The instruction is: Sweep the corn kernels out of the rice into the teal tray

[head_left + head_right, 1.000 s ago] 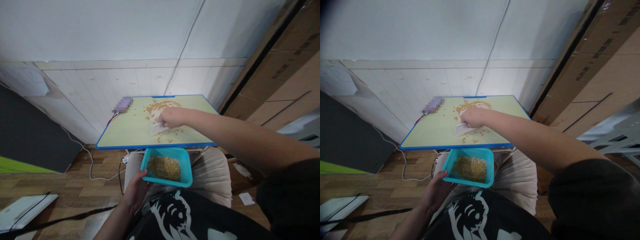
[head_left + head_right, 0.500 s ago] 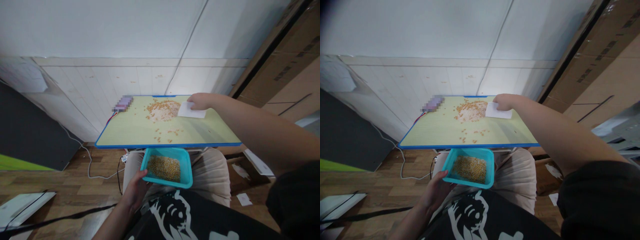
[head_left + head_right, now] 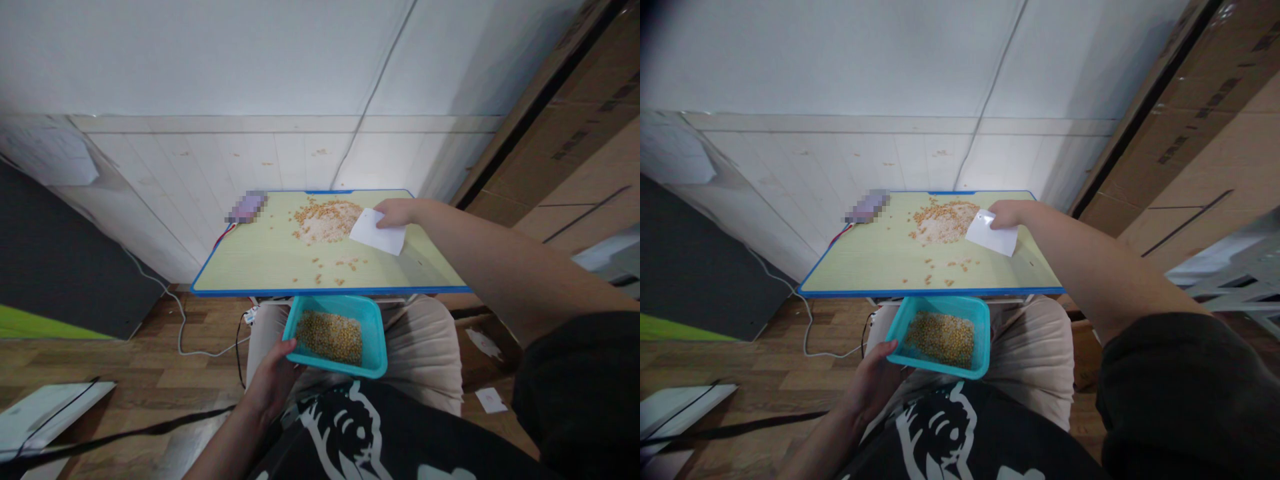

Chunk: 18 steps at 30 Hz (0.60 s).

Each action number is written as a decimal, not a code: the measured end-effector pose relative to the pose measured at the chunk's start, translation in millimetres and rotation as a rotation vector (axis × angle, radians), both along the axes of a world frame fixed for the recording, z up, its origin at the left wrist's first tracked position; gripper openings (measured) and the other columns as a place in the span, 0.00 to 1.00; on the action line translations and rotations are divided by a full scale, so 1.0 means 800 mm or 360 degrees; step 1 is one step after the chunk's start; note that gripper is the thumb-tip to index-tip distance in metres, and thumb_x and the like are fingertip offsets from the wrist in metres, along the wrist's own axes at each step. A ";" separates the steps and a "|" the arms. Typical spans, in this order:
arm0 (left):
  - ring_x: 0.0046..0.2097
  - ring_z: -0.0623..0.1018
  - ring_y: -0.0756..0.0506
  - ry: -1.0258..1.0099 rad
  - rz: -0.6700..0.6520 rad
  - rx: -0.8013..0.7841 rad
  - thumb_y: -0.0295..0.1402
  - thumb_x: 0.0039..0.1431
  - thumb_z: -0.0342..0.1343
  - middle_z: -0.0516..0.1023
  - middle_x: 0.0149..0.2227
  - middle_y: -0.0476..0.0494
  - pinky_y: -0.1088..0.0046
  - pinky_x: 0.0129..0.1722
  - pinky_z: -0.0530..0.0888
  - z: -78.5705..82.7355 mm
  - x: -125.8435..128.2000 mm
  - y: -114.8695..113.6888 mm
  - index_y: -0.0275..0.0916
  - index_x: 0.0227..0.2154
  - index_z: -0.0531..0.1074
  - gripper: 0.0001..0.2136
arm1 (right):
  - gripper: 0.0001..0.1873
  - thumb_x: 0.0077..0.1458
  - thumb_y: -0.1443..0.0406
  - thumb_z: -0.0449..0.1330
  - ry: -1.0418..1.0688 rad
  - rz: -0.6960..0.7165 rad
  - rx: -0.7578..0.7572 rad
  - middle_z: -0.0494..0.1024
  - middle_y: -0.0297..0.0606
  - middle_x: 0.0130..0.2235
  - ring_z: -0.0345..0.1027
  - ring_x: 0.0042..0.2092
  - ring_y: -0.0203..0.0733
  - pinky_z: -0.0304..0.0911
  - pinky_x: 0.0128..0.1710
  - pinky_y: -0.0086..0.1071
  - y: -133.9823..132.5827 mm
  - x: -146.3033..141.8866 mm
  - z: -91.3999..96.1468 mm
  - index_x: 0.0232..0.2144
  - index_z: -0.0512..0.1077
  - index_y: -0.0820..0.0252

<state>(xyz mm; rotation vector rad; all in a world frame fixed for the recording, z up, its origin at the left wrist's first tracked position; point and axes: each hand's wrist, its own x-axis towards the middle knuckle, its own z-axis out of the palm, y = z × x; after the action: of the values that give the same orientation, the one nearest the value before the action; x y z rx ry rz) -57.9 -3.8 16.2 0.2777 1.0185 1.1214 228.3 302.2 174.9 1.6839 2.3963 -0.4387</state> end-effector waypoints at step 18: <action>0.66 0.77 0.28 0.0035 0.0022 0.0006 0.39 0.49 0.71 0.84 0.61 0.37 0.51 0.64 0.73 -0.001 -0.003 -0.001 0.42 0.63 0.76 0.35 | 0.20 0.57 0.72 0.64 0.0065 0.0202 -0.0120 0.88 0.44 0.52 0.83 0.51 0.53 0.75 0.42 0.35 -0.006 -0.040 -0.001 0.51 0.83 0.60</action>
<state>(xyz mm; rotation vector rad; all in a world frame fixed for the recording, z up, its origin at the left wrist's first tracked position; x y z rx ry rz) -60.4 -4.9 15.3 0.2869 1.0393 1.1346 196.1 297.7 174.0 1.4957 2.4646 -0.5407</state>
